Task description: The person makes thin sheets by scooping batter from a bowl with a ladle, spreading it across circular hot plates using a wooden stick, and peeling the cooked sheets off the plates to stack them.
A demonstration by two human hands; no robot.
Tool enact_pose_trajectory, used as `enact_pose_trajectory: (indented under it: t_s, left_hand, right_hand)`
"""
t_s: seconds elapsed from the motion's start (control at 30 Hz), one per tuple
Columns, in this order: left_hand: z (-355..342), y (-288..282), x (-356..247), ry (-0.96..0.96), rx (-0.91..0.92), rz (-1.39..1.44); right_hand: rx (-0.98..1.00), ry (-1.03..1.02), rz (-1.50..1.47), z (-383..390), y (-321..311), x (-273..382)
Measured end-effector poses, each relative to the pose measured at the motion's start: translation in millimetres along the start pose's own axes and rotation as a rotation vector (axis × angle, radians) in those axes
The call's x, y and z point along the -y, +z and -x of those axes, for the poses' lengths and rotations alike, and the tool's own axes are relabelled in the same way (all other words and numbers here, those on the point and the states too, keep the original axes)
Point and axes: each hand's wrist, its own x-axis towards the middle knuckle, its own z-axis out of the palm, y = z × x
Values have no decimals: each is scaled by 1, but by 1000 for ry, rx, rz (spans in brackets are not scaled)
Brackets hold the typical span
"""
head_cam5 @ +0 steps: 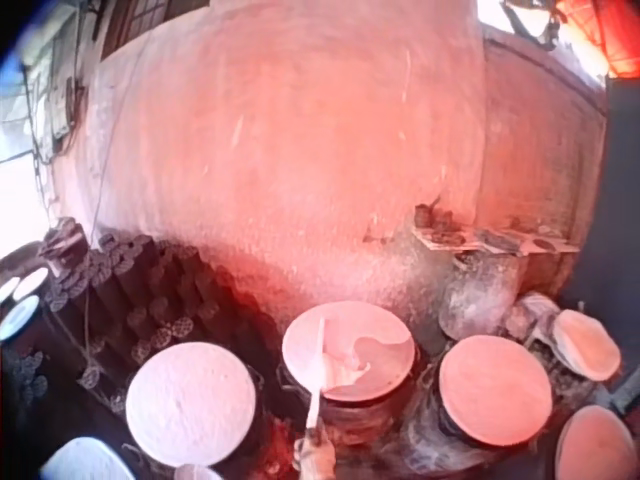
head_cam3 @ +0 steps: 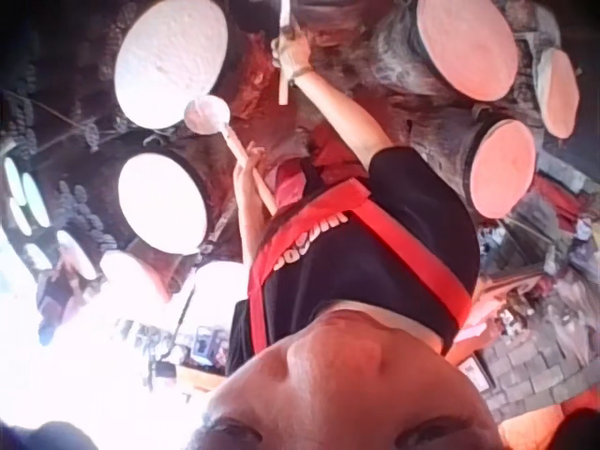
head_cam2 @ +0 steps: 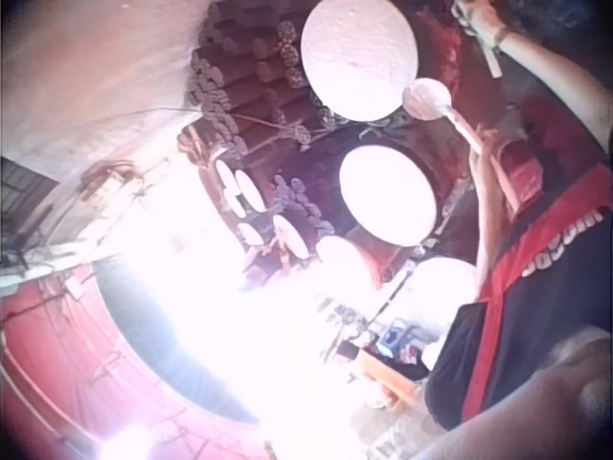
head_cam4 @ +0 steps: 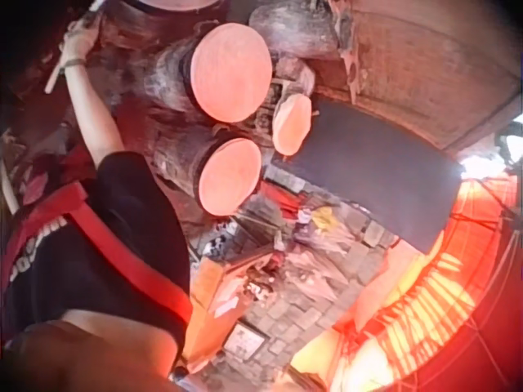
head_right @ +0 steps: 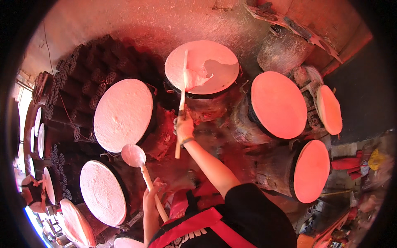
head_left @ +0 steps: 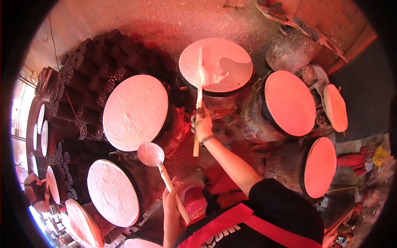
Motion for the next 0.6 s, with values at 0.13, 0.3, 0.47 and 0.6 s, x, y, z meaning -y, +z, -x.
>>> enact_pose_trajectory:
  t_s: [0.13,0.3,0.47,0.6]
  left_hand:
    - [1,23,-9,3,63,-21]
    - [0,37,-1,33,129,-153]
    - [-1,79,-7,-17,146,-149]
    - [-8,109,-7,-6,139,-136]
  right_hand:
    - [29,-36,127,16,-57,31]
    - [0,-87,10,-2,-67,59]
    - [373,143,174,13,-63,61]
    - [312,183,61,11,-157,86]
